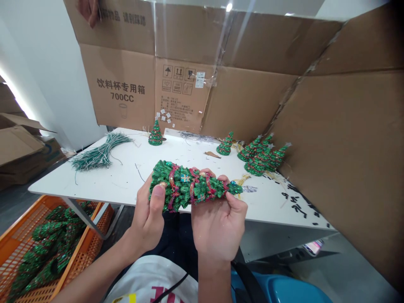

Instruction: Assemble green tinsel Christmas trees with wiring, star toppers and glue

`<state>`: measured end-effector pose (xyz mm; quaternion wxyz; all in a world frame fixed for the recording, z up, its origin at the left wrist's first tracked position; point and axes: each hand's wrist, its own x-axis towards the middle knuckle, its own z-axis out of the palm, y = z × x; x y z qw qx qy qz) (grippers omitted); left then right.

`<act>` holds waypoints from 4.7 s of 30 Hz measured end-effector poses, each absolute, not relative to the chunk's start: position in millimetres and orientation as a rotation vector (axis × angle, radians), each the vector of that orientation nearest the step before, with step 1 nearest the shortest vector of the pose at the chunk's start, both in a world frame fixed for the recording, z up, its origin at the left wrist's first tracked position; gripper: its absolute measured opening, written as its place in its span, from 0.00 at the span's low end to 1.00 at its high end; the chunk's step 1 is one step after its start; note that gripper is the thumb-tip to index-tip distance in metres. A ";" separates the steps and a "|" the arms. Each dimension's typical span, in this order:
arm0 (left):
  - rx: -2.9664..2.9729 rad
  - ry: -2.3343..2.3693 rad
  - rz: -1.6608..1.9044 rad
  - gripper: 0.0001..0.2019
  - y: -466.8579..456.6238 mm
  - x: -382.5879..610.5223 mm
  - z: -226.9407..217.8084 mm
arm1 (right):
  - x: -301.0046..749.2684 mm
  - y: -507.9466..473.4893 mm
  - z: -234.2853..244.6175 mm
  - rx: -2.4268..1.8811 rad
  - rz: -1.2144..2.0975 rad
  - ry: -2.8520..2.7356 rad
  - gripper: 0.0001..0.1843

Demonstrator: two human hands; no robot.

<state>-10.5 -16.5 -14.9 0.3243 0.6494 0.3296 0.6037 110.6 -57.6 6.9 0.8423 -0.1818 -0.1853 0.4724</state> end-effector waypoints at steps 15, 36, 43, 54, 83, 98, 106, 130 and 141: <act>1.678 0.844 1.559 0.24 -15.6 -9.6 -16.1 | 112.8 -61.2 6.8 -0.322 0.996 -0.479 0.14; 1.491 1.033 1.598 0.25 -13.3 -9.5 -31.2 | 102.7 -53.0 -4.2 -0.317 0.662 -0.698 0.10; 1.487 0.965 1.683 0.27 -12.7 -11.6 -35.5 | 99.1 -54.4 -2.5 -0.292 0.632 -0.711 0.11; 1.474 0.944 1.684 0.27 -10.0 -13.1 -40.1 | 100.0 -61.6 1.1 -0.271 0.725 -0.685 0.14; 1.768 0.735 1.681 0.25 -13.7 -12.0 -38.2 | 107.9 -75.3 8.8 -0.294 0.925 -0.537 0.13; 2.124 0.545 1.751 0.16 -9.7 -7.6 -30.4 | 117.2 -69.8 2.0 -0.387 0.980 -0.250 0.08; 1.786 0.610 1.523 0.25 -2.3 -3.5 -39.1 | 107.4 -72.2 11.1 -0.426 0.718 -0.375 0.13; 1.979 0.595 1.421 0.23 -3.9 -2.8 -33.1 | 126.5 -60.0 -2.1 -0.449 0.777 -0.345 0.09; 2.076 0.562 1.445 0.21 -4.6 -2.0 -30.7 | 128.0 -60.4 2.9 -0.466 0.826 -0.213 0.09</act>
